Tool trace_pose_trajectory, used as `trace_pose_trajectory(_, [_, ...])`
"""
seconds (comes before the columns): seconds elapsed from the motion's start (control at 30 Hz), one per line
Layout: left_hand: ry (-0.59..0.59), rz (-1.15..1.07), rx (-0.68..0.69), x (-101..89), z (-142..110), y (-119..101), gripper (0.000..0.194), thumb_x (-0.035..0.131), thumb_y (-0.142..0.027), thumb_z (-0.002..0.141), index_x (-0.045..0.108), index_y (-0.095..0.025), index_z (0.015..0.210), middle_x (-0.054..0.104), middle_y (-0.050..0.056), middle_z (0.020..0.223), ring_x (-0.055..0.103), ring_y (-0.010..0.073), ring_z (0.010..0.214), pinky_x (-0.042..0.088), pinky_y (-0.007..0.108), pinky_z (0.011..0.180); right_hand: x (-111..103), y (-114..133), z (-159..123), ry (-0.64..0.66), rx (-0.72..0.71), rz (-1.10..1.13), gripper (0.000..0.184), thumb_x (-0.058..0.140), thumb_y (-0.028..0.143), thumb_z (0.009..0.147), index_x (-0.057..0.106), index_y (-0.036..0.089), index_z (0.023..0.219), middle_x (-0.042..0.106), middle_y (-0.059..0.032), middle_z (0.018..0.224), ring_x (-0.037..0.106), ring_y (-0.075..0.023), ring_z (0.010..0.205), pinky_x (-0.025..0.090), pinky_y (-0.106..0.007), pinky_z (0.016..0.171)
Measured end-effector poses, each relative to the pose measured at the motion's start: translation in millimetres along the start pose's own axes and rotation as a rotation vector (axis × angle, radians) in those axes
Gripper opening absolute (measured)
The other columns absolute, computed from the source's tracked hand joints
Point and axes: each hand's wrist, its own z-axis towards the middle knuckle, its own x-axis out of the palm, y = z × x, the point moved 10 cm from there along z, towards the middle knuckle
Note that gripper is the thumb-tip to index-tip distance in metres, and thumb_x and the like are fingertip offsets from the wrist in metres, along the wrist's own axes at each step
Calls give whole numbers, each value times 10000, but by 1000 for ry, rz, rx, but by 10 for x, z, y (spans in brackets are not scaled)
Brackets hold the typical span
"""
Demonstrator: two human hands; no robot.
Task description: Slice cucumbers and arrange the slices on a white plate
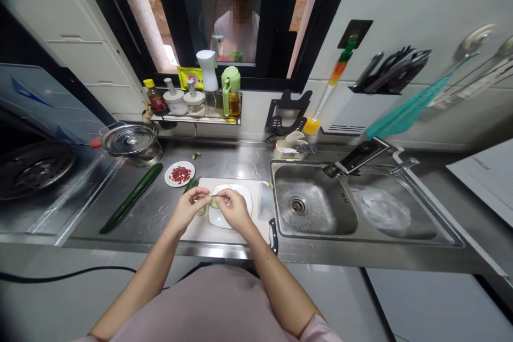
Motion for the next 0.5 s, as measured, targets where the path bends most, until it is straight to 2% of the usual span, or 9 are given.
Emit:
trace_pose_trajectory(0.1, [-28, -36, -57, -14, -17, 47, 418, 719, -495, 676, 654, -139, 885, 594, -14, 588, 478, 74, 522, 336, 187, 519, -103, 69, -6, -45, -34, 5, 119, 576, 289, 834, 655, 200, 822, 672, -29, 829, 572, -155, 770, 447, -270, 701])
trace_pose_trajectory(0.17, [39, -82, -135, 80, -37, 101, 487, 662, -557, 716, 647, -127, 944, 596, -9, 553, 418, 58, 453, 276, 184, 473, -149, 154, -13, -49, -87, -19, 133, 573, 304, 852, 665, 208, 841, 673, -39, 854, 578, -170, 820, 447, -282, 715])
trace_pose_trajectory(0.23, [107, -137, -204, 190, -66, 124, 541, 649, -575, 721, 633, -124, 1019, 637, 16, 600, 411, 50, 438, 240, 181, 454, -172, 254, -29, -43, -161, -56, 149, 564, 316, 874, 677, 219, 866, 667, -46, 867, 576, -183, 857, 447, -302, 742])
trace_pose_trajectory(0.37, [161, -256, -311, 331, -121, 119, 572, 726, -497, 670, 594, -159, 1112, 661, 16, 708, 469, 44, 493, 241, 162, 463, -205, 424, -85, -48, -307, -153, 160, 558, 312, 895, 695, 245, 942, 642, -47, 871, 557, -196, 889, 439, -352, 816])
trace_pose_trajectory(0.5, [152, -305, -344, 354, -143, 85, 593, 772, -411, 622, 575, -183, 1133, 652, -2, 733, 489, 42, 541, 268, 153, 485, -200, 502, -137, -16, -376, -212, 167, 546, 291, 908, 692, 251, 979, 632, -46, 885, 551, -193, 903, 430, -355, 834])
